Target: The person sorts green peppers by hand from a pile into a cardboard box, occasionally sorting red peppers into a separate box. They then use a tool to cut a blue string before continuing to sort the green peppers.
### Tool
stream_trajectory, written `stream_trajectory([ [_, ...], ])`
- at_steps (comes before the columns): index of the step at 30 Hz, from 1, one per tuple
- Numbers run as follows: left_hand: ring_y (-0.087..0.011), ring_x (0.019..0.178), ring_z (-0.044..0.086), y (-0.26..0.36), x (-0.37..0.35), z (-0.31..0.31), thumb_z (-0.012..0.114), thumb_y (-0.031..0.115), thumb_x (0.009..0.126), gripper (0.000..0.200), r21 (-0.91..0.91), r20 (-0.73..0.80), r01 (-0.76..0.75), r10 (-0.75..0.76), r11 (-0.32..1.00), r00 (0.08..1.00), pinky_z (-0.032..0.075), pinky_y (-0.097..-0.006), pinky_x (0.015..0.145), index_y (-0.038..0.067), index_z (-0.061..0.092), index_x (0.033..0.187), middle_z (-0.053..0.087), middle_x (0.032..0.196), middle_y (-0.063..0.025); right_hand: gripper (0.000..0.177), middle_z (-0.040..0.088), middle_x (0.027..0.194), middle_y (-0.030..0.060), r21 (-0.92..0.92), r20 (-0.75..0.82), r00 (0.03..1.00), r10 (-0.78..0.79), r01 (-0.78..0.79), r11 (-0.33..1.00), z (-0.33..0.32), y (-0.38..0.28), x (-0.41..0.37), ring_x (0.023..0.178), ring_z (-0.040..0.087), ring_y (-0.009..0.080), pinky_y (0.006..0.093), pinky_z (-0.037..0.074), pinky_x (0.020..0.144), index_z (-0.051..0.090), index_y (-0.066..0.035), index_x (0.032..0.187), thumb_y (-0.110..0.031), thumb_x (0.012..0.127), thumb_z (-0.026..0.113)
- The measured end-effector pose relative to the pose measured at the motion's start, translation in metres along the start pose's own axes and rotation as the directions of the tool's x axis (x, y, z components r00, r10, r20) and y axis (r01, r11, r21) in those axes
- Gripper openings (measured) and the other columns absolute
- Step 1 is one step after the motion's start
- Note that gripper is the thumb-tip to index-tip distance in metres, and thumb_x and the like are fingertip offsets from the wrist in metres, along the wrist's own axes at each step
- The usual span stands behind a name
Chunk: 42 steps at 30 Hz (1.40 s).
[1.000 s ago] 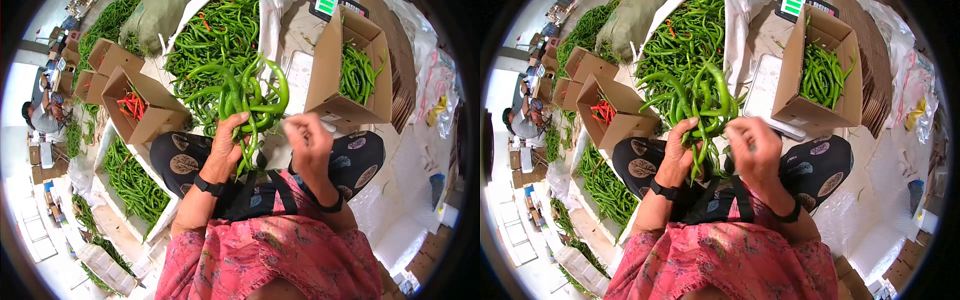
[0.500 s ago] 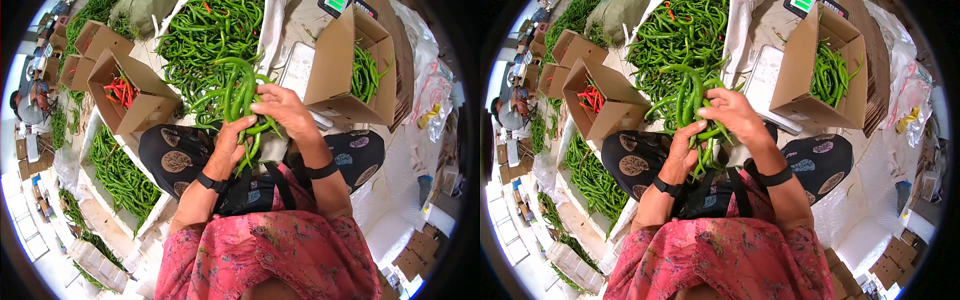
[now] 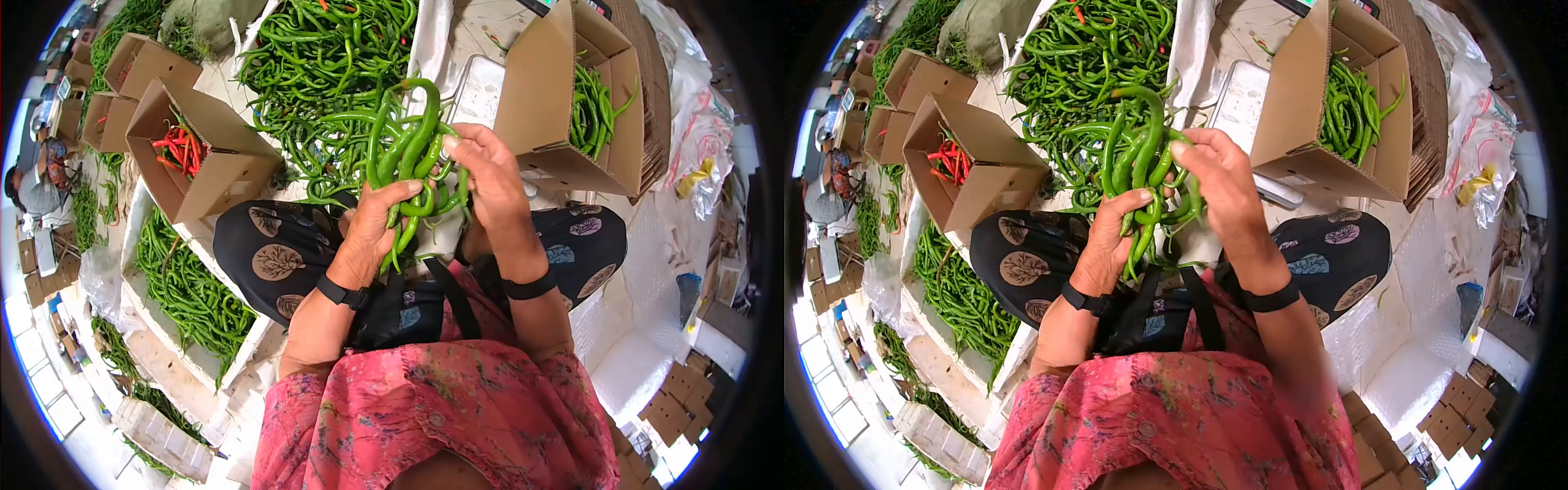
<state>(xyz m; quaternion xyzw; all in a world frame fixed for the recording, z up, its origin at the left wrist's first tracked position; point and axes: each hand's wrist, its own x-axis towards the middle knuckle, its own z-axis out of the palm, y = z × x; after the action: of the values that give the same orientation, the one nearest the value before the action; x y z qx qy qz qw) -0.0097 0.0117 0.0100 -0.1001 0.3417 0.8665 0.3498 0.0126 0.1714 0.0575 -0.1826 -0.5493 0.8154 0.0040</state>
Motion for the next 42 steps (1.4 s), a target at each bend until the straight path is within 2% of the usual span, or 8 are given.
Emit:
stream_trajectory([
  [13,-0.0239,0.097,0.063,0.009,0.015,-0.025,0.056,-0.005,0.079,0.051,-0.250,-0.055,-0.014,0.000,0.968,0.999,0.053,-0.0345,0.089,-0.009,0.045,0.128,0.061,0.111,-0.0171,0.022,0.052,0.070,-0.0008,-0.599,-0.051,0.998,-0.034,-0.003,0.800,-0.054,-0.062,-0.059,0.065,0.046,0.0072,0.0247,0.036,0.057,0.062,0.003,0.101,-0.016,0.091,0.055],
  [15,-0.0234,0.096,0.064,0.011,0.012,-0.019,0.058,-0.006,0.078,0.050,-0.236,-0.039,-0.015,0.006,0.972,0.999,0.053,-0.0340,0.088,-0.007,0.049,0.127,0.063,0.110,-0.0164,0.022,0.058,0.070,0.0043,-0.877,0.423,0.894,-0.148,0.445,0.181,-0.072,-0.030,-0.059,0.063,0.052,0.0092,0.0248,0.043,0.064,0.066,-0.002,0.099,-0.020,0.086,0.065],
  [21,-0.0186,0.097,0.063,0.006,0.003,0.006,0.066,-0.003,0.076,0.052,0.167,-0.006,-0.077,0.079,0.983,0.997,0.051,-0.0322,0.086,-0.003,0.051,0.125,0.063,0.110,-0.0107,0.031,0.063,0.074,0.0049,-0.492,-0.012,0.973,-0.229,0.194,0.849,-0.013,-0.004,-0.021,0.064,0.055,0.0069,0.0267,0.046,0.057,0.063,-0.001,0.105,-0.019,0.082,0.073],
  [31,-0.0294,0.099,0.064,0.006,0.012,-0.019,0.063,0.000,0.084,0.043,-0.088,-0.072,-0.146,0.140,0.985,0.988,0.054,-0.0376,0.088,0.007,0.048,0.124,0.062,0.110,-0.0210,0.022,0.067,0.090,0.0060,0.035,-0.143,0.980,-0.136,0.143,0.989,-0.023,-0.017,0.002,0.082,0.062,0.0112,0.0240,0.046,0.070,0.061,-0.002,0.105,-0.020,0.092,0.062],
  [35,-0.0327,0.102,0.062,0.011,0.010,-0.023,0.059,-0.002,0.083,0.041,-0.163,-0.052,-0.165,0.158,0.973,0.986,0.053,-0.0409,0.089,0.009,0.048,0.121,0.060,0.114,-0.0228,0.030,0.068,0.085,0.0095,-0.210,-0.154,0.984,-0.084,0.050,0.976,-0.070,-0.022,-0.007,0.078,0.064,0.0171,0.0306,0.047,0.067,0.061,-0.001,0.100,-0.028,0.088,0.068],
  [37,-0.0336,0.103,0.062,0.012,0.009,-0.021,0.058,-0.002,0.083,0.042,-0.216,-0.057,-0.139,0.130,0.966,0.990,0.053,-0.0419,0.089,0.010,0.048,0.121,0.059,0.115,-0.0234,0.034,0.066,0.077,0.0137,-0.979,-0.016,0.995,0.098,-0.036,0.200,-0.076,-0.019,-0.018,0.069,0.062,0.0263,0.0351,0.048,0.065,0.064,-0.001,0.098,-0.029,0.082,0.071],
  [39,-0.0306,0.102,0.063,0.014,0.007,-0.018,0.062,0.000,0.082,0.051,-0.258,-0.009,-0.125,0.127,0.958,0.992,0.054,-0.0415,0.090,0.006,0.043,0.129,0.060,0.115,-0.0236,0.029,0.065,0.071,0.0145,-0.953,0.072,0.971,-0.227,0.135,0.273,-0.068,0.008,-0.033,0.060,0.057,0.0263,0.0333,0.049,0.063,0.067,-0.001,0.098,-0.025,0.081,0.071],
  [42,-0.0345,0.105,0.061,0.012,0.006,-0.013,0.057,-0.004,0.079,0.050,-0.192,-0.008,-0.121,0.122,0.974,0.993,0.051,-0.0416,0.093,0.008,0.046,0.126,0.057,0.118,-0.0243,0.025,0.065,0.071,0.0090,-0.742,-0.057,0.985,-0.161,0.066,0.667,-0.048,0.003,-0.042,0.061,0.058,0.0148,0.0288,0.047,0.059,0.067,0.000,0.100,-0.018,0.083,0.070],
])
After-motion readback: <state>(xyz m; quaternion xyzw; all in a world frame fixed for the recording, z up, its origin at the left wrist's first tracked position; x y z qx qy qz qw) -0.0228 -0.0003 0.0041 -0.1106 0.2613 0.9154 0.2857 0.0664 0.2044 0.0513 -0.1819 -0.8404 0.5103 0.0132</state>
